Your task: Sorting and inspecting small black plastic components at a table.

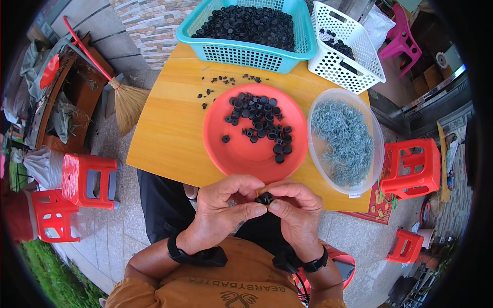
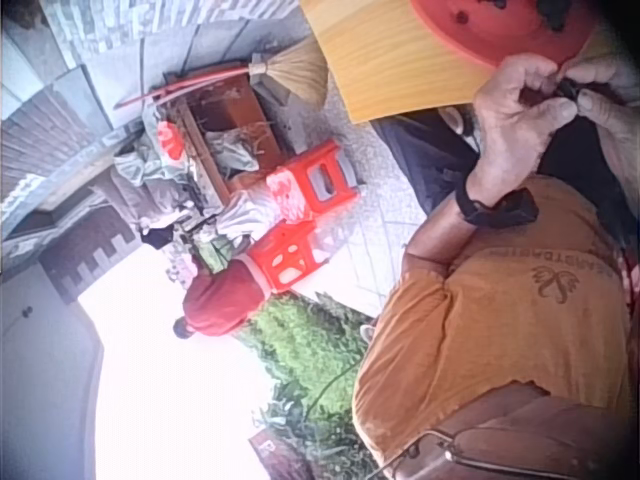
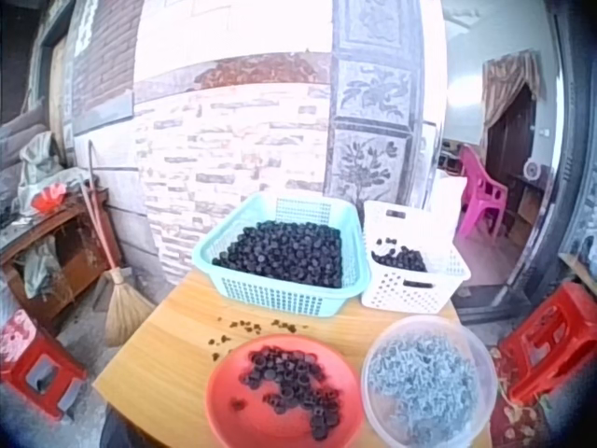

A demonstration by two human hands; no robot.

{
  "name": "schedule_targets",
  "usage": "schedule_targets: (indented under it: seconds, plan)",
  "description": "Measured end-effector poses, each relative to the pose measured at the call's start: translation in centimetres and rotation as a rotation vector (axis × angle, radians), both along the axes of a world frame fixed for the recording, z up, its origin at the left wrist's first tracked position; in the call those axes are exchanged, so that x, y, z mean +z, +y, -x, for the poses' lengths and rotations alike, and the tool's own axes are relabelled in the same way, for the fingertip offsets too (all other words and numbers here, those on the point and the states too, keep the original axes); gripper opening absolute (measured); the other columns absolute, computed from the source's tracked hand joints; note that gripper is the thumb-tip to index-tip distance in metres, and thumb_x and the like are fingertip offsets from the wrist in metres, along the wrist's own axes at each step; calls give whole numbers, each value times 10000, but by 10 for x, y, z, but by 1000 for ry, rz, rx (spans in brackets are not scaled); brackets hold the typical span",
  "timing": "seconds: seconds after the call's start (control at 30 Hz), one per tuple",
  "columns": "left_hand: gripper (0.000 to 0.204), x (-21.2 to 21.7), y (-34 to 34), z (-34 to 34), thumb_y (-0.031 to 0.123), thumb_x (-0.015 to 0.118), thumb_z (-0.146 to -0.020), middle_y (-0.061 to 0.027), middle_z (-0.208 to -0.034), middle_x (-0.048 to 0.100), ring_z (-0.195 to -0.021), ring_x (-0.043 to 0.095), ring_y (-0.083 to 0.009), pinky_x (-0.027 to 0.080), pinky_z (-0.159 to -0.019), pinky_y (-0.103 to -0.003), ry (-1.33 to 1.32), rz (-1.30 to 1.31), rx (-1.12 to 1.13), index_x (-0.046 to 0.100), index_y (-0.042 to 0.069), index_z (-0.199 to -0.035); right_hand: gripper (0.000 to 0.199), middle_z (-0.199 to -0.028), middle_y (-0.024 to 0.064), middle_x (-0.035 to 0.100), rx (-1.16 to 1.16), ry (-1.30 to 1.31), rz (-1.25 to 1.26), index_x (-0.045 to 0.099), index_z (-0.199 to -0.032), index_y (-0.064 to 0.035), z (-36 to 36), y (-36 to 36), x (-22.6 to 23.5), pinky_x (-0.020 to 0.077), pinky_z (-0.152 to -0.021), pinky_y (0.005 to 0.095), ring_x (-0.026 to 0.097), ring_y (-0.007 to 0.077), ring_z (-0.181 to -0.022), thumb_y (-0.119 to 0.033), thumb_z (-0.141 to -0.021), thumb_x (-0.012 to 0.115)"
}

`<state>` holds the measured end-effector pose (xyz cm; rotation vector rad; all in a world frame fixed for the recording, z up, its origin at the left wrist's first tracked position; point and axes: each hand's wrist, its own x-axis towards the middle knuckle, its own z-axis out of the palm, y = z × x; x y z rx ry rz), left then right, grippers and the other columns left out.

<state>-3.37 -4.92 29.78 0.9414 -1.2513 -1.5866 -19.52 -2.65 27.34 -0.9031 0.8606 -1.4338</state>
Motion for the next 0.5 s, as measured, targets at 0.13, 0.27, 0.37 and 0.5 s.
schedule_targets:
  seconds: [0.13,0.27,0.37,0.5]
  plan:
    - [355,2,-2,-1,-15,715,-716,-40,-885,633,-753,569,-73,485,-691,-222,-31,-9,-59,590,-18,-1048,240,-926,89,631,-4,20,18,622,-954,24,2,1,-1,489,-778,266,599,148,-847,91,-727,654]
    - [297,1,0,1,-9,684,-752,-9,-807,590,-719,521,-46,452,-658,-198,-8,17,-60,589,3,-1032,231,-922,95,629,13,-52,-90,625,-942,25,4,4,0,482,-788,266,593,146,-858,82,-722,664]
    - [298,0,-1,1,-16,684,-749,-14,-806,595,-722,528,-50,459,-667,-204,-18,29,-68,592,-2,-1031,225,-917,95,628,12,-61,-69,626,-938,25,3,4,-1,480,-786,264,591,143,-852,78,-722,665]
    - [357,-1,-1,0,5,733,-702,-21,-813,622,-722,556,-63,468,-659,-213,-68,96,-60,603,-5,-1034,208,-911,96,627,21,-80,-34,630,-928,27,3,3,-2,481,-775,262,590,142,-835,78,-729,660]
